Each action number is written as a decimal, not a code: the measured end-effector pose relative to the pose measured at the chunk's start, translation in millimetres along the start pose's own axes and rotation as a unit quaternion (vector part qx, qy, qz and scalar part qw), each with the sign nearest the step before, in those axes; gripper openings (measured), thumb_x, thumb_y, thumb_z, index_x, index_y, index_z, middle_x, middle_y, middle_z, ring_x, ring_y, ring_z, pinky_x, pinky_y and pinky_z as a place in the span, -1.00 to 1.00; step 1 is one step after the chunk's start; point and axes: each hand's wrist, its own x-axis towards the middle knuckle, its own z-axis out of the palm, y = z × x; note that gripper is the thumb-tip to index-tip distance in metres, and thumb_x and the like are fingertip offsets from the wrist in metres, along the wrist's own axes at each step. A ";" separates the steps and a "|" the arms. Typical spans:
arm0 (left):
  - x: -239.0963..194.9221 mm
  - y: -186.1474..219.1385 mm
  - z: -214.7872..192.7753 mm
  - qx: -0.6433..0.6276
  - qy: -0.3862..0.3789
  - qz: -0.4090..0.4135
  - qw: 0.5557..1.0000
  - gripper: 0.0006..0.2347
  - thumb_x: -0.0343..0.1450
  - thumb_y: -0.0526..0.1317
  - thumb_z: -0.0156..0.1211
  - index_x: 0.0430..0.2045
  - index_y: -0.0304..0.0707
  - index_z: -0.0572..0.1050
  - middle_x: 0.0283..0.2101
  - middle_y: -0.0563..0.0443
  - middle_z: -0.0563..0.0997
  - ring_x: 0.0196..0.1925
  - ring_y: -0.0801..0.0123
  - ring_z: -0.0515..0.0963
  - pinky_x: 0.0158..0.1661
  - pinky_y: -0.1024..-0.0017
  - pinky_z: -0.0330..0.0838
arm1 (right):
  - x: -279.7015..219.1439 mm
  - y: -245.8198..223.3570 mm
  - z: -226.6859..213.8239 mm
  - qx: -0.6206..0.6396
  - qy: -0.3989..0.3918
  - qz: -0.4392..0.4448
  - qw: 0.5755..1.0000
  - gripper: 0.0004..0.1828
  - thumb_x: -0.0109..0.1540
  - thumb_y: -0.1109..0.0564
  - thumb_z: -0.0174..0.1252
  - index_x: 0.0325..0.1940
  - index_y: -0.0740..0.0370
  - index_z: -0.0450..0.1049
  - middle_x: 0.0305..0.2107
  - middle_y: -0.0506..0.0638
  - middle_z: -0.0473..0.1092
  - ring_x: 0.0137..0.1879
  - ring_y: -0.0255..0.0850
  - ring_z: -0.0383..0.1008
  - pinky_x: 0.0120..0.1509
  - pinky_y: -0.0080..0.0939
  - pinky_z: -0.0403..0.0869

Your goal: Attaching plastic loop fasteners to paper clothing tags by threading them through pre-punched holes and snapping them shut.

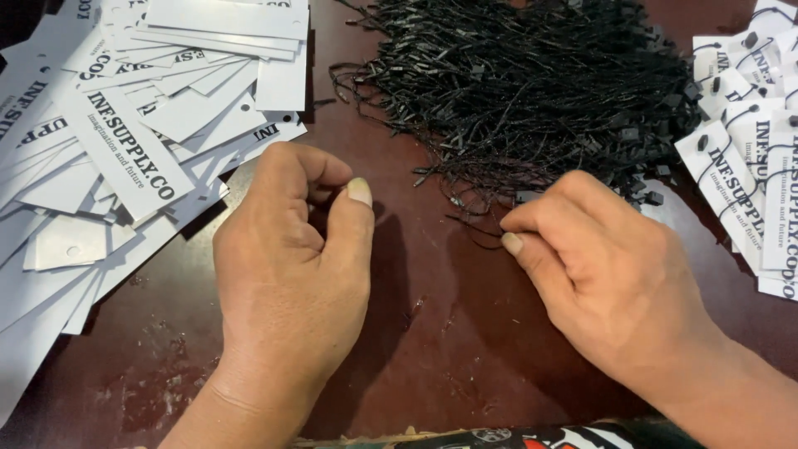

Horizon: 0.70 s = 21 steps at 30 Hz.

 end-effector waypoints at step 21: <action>-6.9 36.6 48.1 0.008 -0.088 0.291 0.953 -0.80 0.38 -0.27 0.12 -0.13 -0.11 0.43 -0.11 0.07 0.56 -0.27 0.01 0.62 -0.51 0.03 0.41 | 14.8 -10.0 -25.2 0.074 0.065 0.087 0.991 -0.91 0.33 0.30 0.18 -0.08 0.27 0.52 -0.31 -0.03 0.51 -0.31 -0.23 0.49 -0.15 -0.25 0.43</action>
